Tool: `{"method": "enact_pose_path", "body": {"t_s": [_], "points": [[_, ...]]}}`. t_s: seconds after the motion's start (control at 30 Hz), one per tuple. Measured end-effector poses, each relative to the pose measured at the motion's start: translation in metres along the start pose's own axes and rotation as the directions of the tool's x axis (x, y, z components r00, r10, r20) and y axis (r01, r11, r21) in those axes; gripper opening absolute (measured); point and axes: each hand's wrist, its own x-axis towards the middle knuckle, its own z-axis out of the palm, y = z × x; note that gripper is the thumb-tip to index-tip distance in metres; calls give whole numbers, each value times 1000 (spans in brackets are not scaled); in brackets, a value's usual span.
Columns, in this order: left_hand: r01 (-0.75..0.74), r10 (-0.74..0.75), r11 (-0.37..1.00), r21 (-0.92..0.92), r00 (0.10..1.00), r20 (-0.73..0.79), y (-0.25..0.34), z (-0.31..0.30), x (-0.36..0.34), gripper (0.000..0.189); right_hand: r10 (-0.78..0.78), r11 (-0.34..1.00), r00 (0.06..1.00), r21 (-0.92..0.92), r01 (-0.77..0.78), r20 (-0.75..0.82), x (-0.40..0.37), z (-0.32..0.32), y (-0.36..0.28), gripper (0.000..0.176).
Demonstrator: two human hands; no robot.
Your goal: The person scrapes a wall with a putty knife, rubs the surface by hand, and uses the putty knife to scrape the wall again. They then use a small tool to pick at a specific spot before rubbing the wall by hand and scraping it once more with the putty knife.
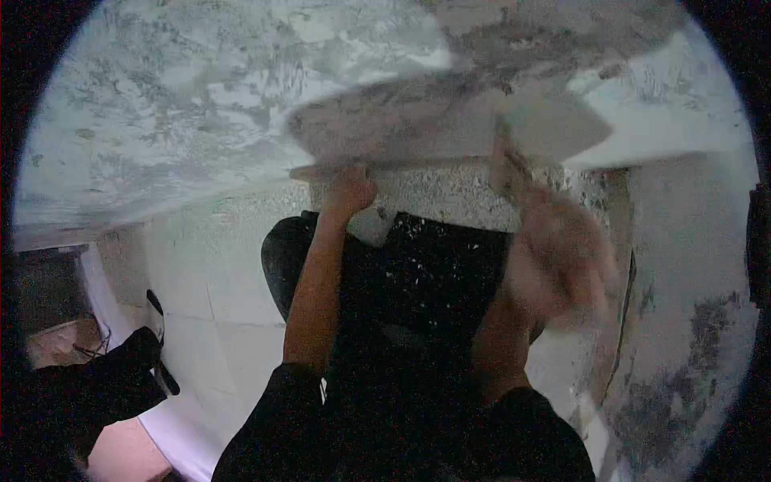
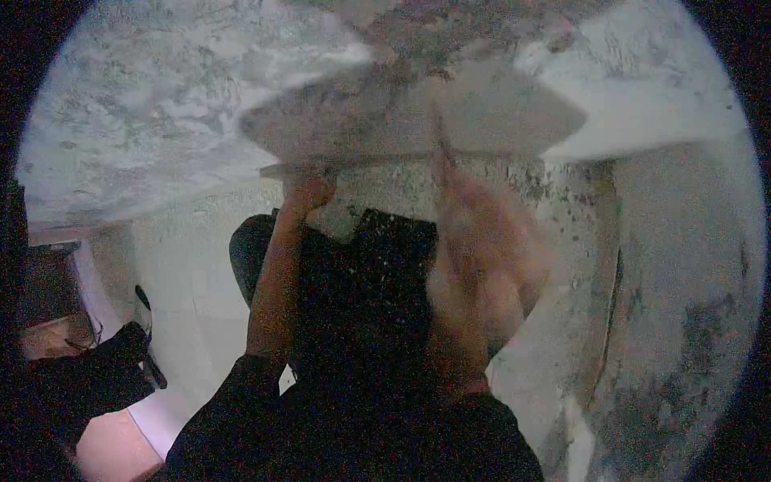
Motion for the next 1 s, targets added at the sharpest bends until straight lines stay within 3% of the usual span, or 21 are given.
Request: {"method": "enact_pose_path", "body": {"t_s": [0.03, 0.07, 0.17, 0.23, 0.27, 0.3, 0.33, 0.37, 0.43, 0.5, 0.53, 0.57, 0.6, 0.63, 0.7, 0.73, 0.77, 0.8, 0.83, 0.97, 1.0], "points": [[-130, 126, 988, 84, 990, 55, -16, 20, 11, 41, 115, 979, 971, -189, -76, 207, 4, -6, -6, 28], [-145, 142, 985, 89, 989, 39, -5, 7, 9, 41, 142, 952, 990, 270, -143, 23, -7, 15, 33, 21], [-20, 18, 999, -49, 999, -43, 39, -42, -20, 43, 92, 909, 960, 416, 27, -264, -3, 15, -16, 21], [61, -60, 998, 10, 995, -86, 52, -56, -31, 41, 161, 892, 985, 437, -118, -64, 9, 9, -32, 29], [63, -62, 998, 13, 996, -71, 46, -48, -29, 41, 153, 988, 988, -10, -154, -36, 7, 19, 0, 23], [55, -56, 997, 51, 998, 17, 35, -37, -13, 41, 142, 881, 990, -455, -128, -5, 6, 25, 21, 19], [43, -52, 995, 86, 994, 101, 31, -33, -2, 41, 133, 880, 991, -458, -123, -10, -1, 22, 19, 19], [39, -48, 995, 89, 994, 97, 30, -33, -10, 41, 123, 975, 991, -179, -130, -50, -12, 21, 12, 21], [-89, 99, 995, 45, 896, -432, 31, -29, -17, 40, 93, 908, 990, 416, -42, -103, -15, 21, 15, 25], [26, -36, 998, -61, 982, -186, 45, -45, -29, 39, 8, 723, 998, 690, 34, -57, -23, 19, 5, 19], [119, -119, 984, -133, 993, 3, 51, -59, -18, 38, 185, 961, 982, 206, -186, 24, -16, 28, 22, 25], [110, -112, 985, -131, 994, -9, 53, -63, -19, 38, 364, 875, 931, -341, -343, -3, -9, 39, 46, 31], [71, -82, 993, -91, 990, -119, 55, -59, -31, 37, -360, 866, 909, -437, 242, -210, -45, 57, 119, 34], [38, -49, 998, -51, 970, -237, 54, -57, -33, 36, -364, 864, 909, -438, 248, -205, -42, 54, 92, 34], [19, -28, 998, -52, 982, -185, 23, -29, 6, 37, -1, 931, 985, 360, 65, -173, -19, 39, -5, 35], [-3, 0, 999, -46, 998, -69, 11, -6, -4, 37, -310, 799, 861, 601, 5, 404, 14, 5, -6, 30], [-2, -1, 999, -48, 999, -53, 20, -18, -9, 37, -294, 802, 865, 597, -8, 407, 12, 16, 13, 30], [18, -19, 998, -54, 1000, -23, 38, -51, -10, 37, 26, 989, 945, 127, -71, 327, 1, 31, 40, 29], [43, -42, 997, -65, 999, 25, 50, -67, -20, 36, 286, 904, 954, -354, -240, 85, -15, 40, 63, 29], [-21, 19, 1000, -2, 938, -345, 46, -44, -28, 34, -190, 963, 975, -172, 208, 116, -38, 34, 25, 31], [17, -23, 999, -35, 982, -190, 47, -45, -37, 34, -246, 928, 969, 297, 226, 33, -28, 47, -13, 27]]}}
